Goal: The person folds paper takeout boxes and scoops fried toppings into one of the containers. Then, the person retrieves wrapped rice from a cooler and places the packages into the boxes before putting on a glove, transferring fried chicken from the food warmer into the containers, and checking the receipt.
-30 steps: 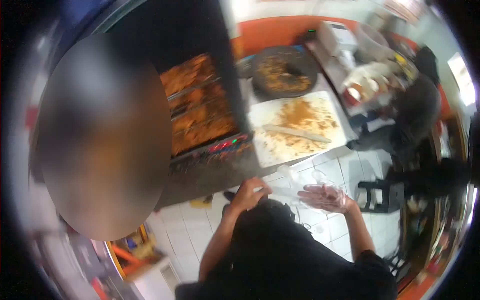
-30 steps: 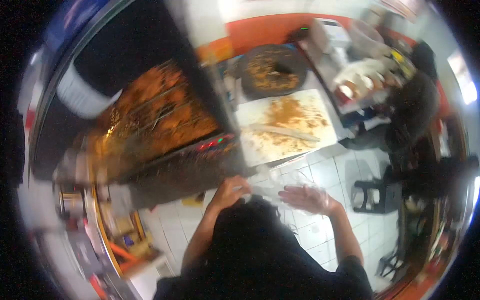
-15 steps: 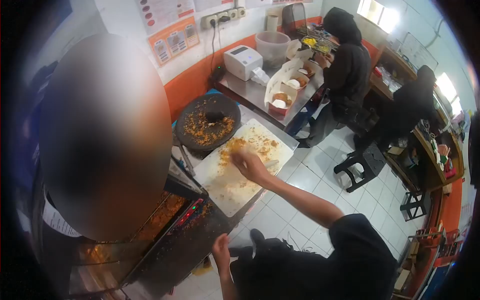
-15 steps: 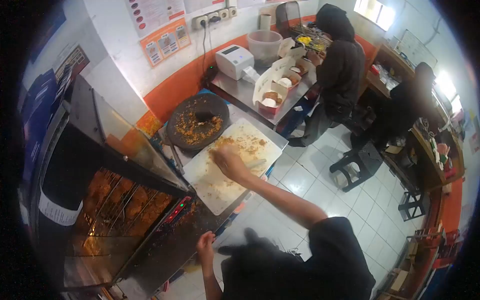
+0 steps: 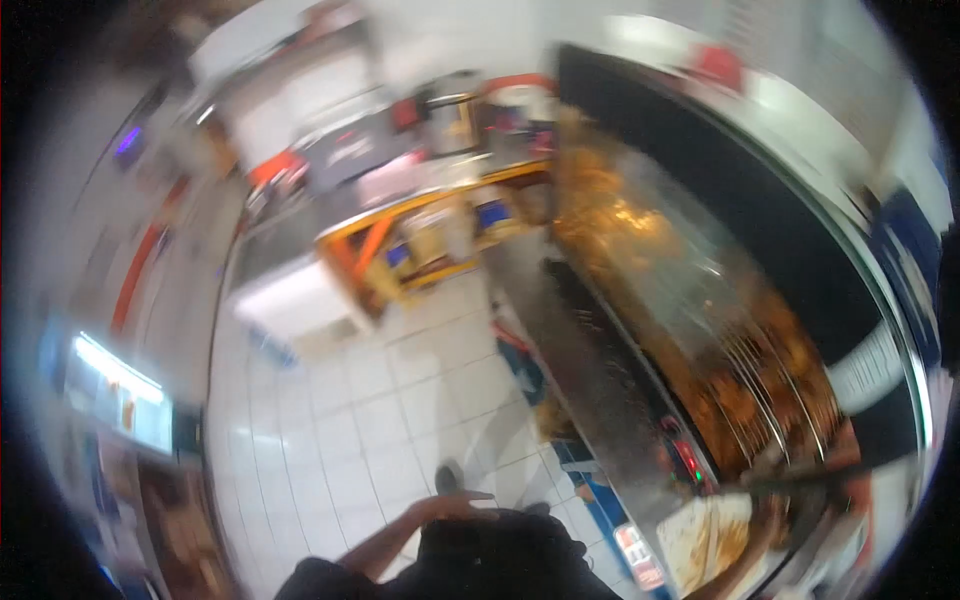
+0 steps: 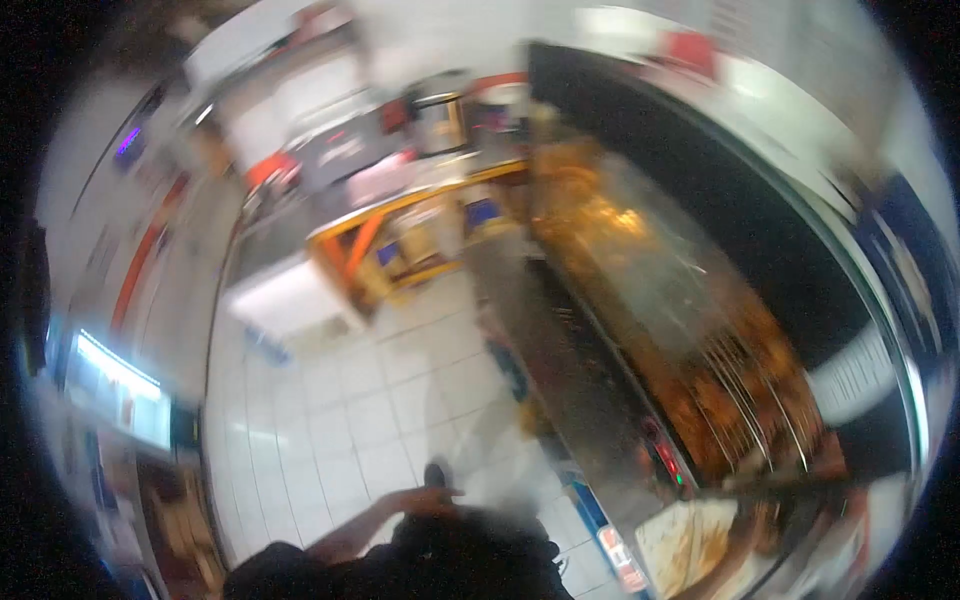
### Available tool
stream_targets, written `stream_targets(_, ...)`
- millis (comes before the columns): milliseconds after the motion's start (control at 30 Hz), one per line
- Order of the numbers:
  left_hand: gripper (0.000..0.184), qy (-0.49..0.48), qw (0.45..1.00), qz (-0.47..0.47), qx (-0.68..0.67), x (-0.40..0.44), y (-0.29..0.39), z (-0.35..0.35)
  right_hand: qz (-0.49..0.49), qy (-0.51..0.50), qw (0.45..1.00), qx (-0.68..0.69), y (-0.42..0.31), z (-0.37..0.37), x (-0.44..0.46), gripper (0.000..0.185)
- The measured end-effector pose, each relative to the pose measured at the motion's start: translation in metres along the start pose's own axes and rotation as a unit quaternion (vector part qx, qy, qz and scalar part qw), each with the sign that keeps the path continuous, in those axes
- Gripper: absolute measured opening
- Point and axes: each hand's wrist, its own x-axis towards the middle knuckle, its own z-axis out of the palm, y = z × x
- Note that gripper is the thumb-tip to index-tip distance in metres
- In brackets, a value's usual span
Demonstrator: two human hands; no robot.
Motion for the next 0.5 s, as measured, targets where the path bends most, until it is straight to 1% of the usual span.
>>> stream_targets(33,0.061,0.034,0.998,-0.004,-0.047,0.000,-0.047,0.014,0.007,0.004,0.999,0.046,-0.043,-0.008,-0.003,0.050)
stream_targets(67,0.063,0.035,0.994,-0.010,-0.104,-0.024,-0.055,0.017,0.013,0.008,0.996,0.092,-0.085,-0.016,-0.005,0.049)
stream_targets(133,0.068,0.055,0.978,0.030,-0.199,-0.068,-0.061,0.014,0.106,-0.156,0.981,0.045,-0.173,0.037,0.037,0.048)
stream_targets(167,0.070,0.069,0.968,0.059,-0.233,-0.094,-0.053,0.006,-0.028,-0.130,0.979,0.156,-0.242,0.059,0.039,0.044)
stream_targets(200,0.072,0.090,0.959,0.083,-0.256,-0.123,-0.043,-0.004,-0.163,-0.129,0.942,0.264,-0.311,0.080,0.041,0.041)
stream_targets(233,0.075,0.115,0.952,0.098,-0.265,-0.146,-0.040,-0.017,-0.339,-0.102,0.920,0.168,-0.374,0.086,0.043,0.042)
stream_targets(267,0.077,0.142,0.952,0.095,-0.255,-0.169,-0.045,-0.031,-0.245,-0.245,0.917,0.199,-0.456,0.074,0.039,0.036)
stream_targets(300,0.068,0.188,0.970,0.047,-0.145,-0.169,-0.077,-0.048,-0.133,-0.361,0.900,0.204,-0.539,0.062,0.036,0.031)
stream_targets(333,0.060,0.221,0.975,-0.004,-0.038,-0.162,-0.113,-0.044,-0.160,-0.380,0.874,0.256,-0.561,0.099,0.048,0.033)
stream_targets(400,0.045,0.377,0.925,0.042,0.030,-0.156,-0.181,-0.057,-0.228,-0.410,0.795,0.384,-0.604,0.168,0.077,0.039)
stream_targets(433,0.042,0.351,0.927,0.125,-0.040,-0.164,-0.200,-0.087,-0.247,-0.419,0.767,0.419,-0.622,0.195,0.087,0.041)
stream_targets(467,0.042,0.389,0.903,0.133,-0.128,-0.157,-0.227,-0.101,-0.257,-0.418,0.767,0.413,-0.644,0.201,0.092,0.041)
stream_targets(500,0.043,0.426,0.867,0.148,-0.212,-0.150,-0.253,-0.116,-0.216,-0.401,0.822,0.341,-0.646,0.229,0.094,0.051)
